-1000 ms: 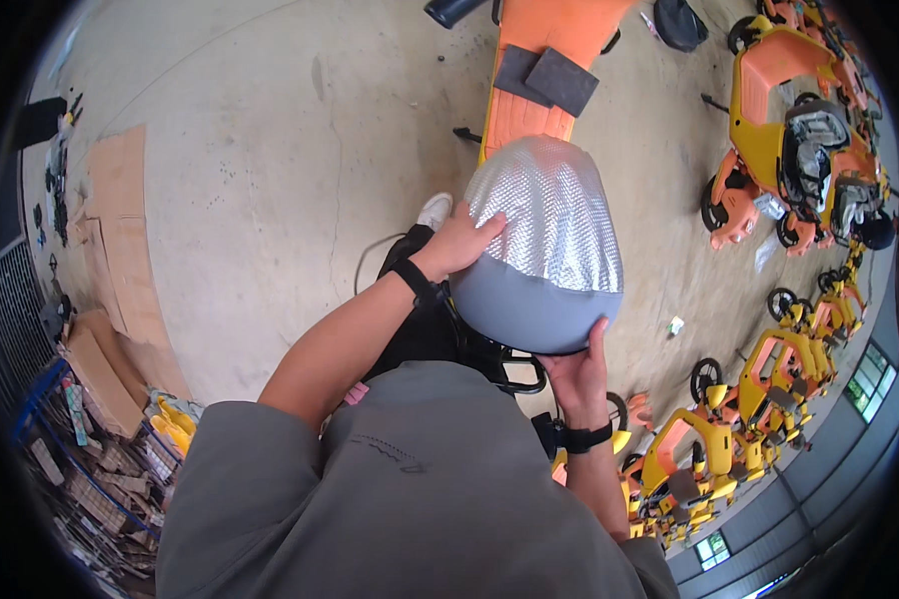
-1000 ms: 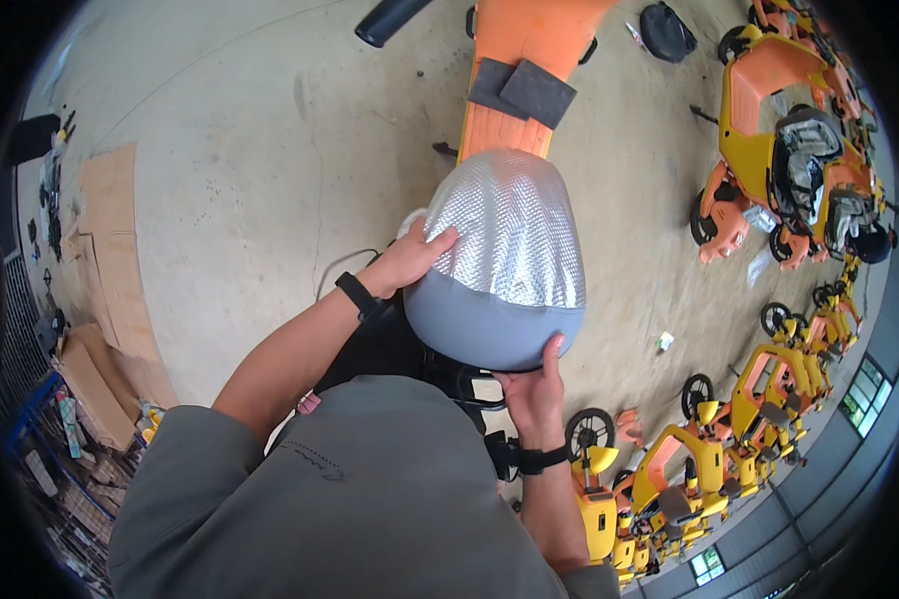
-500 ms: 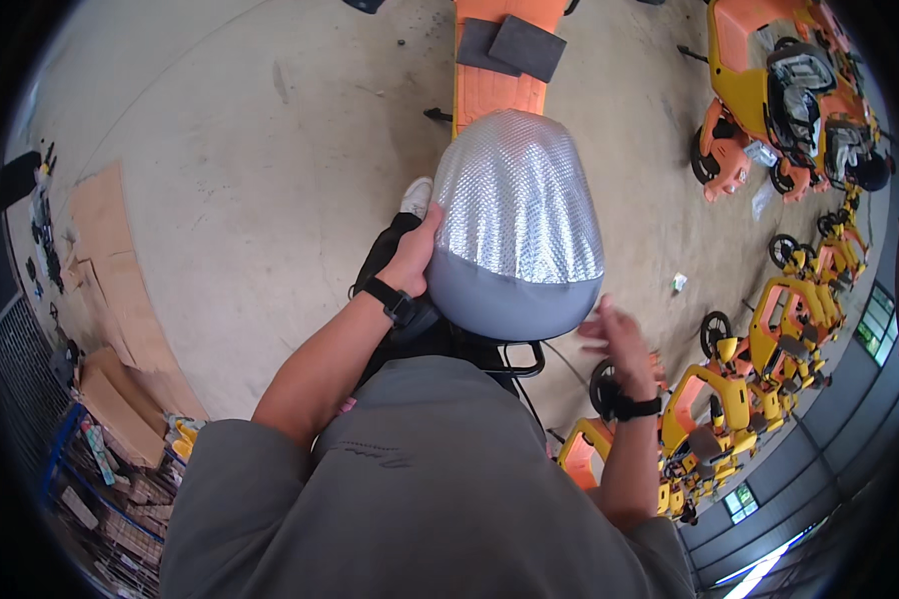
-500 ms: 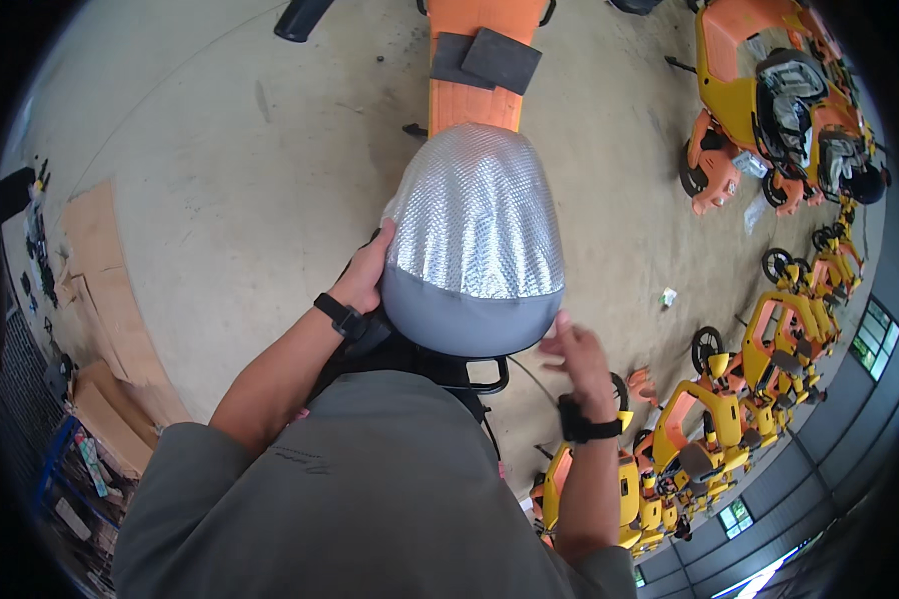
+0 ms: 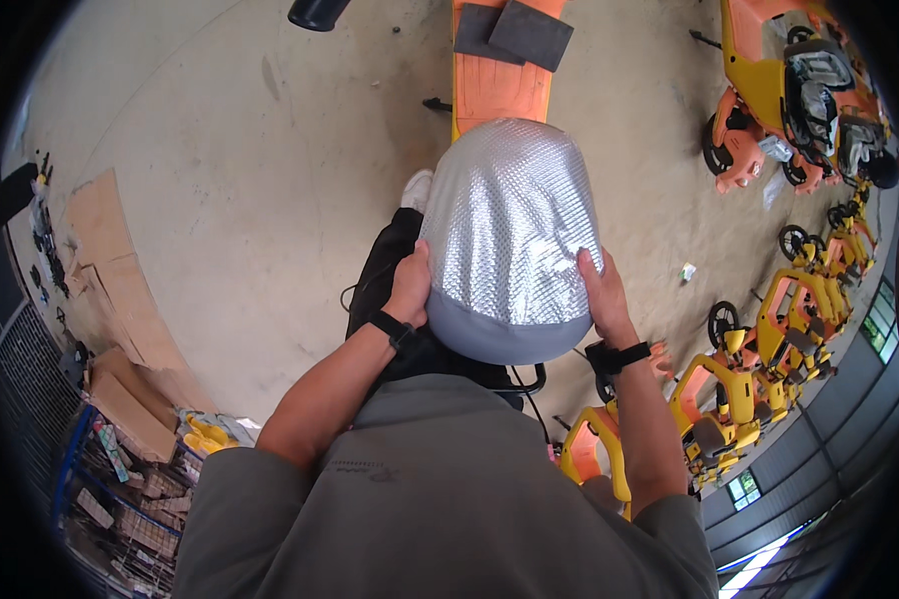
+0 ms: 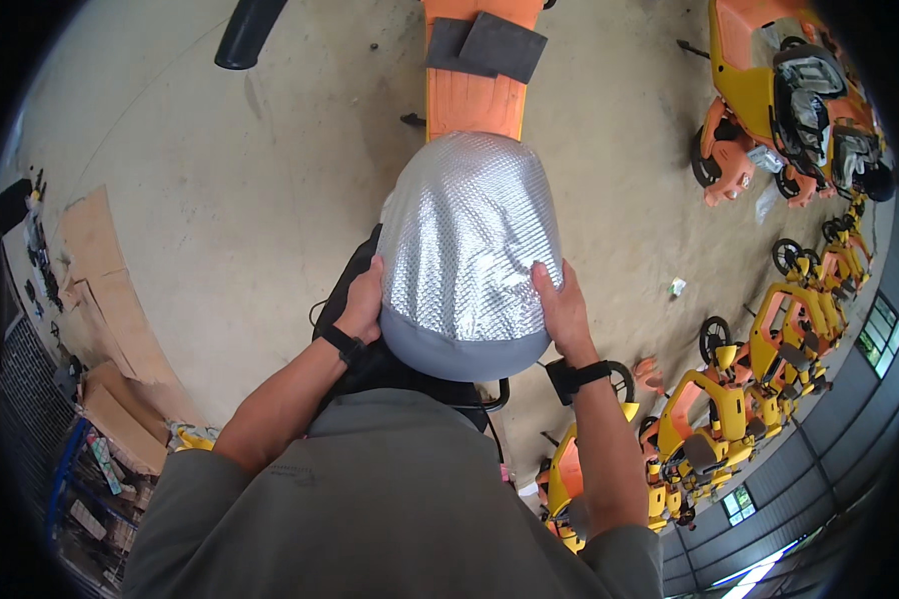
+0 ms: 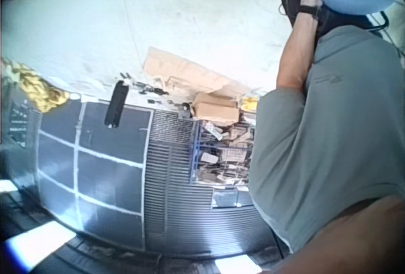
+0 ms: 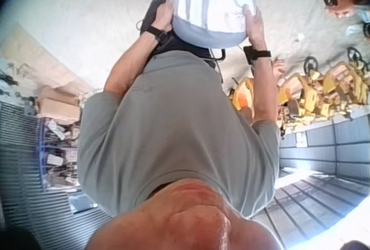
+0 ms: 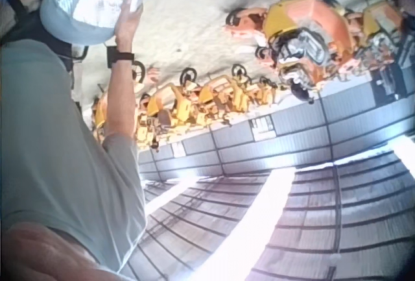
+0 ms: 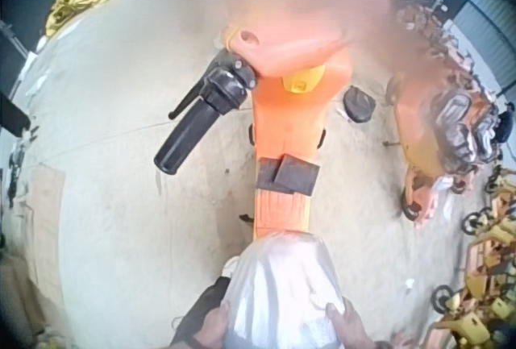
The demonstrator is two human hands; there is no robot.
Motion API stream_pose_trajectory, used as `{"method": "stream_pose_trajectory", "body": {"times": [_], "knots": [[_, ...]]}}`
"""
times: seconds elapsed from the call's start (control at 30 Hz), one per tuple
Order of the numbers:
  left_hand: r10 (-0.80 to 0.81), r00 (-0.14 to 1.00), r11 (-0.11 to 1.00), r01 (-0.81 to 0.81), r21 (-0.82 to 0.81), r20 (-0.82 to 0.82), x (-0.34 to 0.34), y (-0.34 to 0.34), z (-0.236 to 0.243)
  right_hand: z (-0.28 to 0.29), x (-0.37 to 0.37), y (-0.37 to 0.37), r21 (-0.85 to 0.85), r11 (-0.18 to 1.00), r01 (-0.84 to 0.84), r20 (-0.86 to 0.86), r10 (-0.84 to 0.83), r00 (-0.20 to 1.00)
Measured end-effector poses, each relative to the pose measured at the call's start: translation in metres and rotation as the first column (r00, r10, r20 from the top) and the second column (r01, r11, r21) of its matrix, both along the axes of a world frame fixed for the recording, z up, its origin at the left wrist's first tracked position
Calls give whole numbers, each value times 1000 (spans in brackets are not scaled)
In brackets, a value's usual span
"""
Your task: The person fits a silver heat-reflective cover onto a motorcycle seat by stretching it over the edges and then secures the seat assembly to the motorcycle frame by tightening bolts underneath the seat using their hands.
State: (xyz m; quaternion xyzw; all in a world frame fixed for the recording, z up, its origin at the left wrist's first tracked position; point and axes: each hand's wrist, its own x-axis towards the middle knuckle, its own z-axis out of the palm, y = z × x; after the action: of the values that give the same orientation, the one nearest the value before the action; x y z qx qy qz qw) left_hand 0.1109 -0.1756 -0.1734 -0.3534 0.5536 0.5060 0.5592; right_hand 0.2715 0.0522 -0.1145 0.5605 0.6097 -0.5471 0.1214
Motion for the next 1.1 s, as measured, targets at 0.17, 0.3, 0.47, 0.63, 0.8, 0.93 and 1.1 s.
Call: {"method": "stream_pose_trajectory", "body": {"times": [0.17, 0.3, 0.47, 0.63, 0.8, 0.93, 1.1], "knots": [[125, 989, 991, -127, 27, 74, 3, -5, -19, -10, 12, 3, 15, 996, 91, -13, -90, 996], [75, 994, 997, -77, 22, 83, 4, -5, -25, 7, 10, 21, -22, 997, -77, 47, 78, 996], [91, 992, 991, -99, 86, 90, 4, -15, -30, 39, -31, 32, 416, 729, -543, 114, 550, 827], [76, 989, 994, -86, 73, 128, 5, -15, -36, 57, -89, -57, 548, 295, -782, 121, 898, 424], [96, 992, 995, -98, 27, 83, 11, -8, -48, 58, -77, -87, 499, 186, -846, 197, 927, 320], [53, 997, 998, -51, -41, 49, 11, -10, -50, 73, -76, -103, 452, 224, -863, 114, 945, 305], [187, 972, 977, -200, 79, 145, -2, -6, -17, 101, -90, -103, 456, 252, -854, 47, 951, 306]]}}
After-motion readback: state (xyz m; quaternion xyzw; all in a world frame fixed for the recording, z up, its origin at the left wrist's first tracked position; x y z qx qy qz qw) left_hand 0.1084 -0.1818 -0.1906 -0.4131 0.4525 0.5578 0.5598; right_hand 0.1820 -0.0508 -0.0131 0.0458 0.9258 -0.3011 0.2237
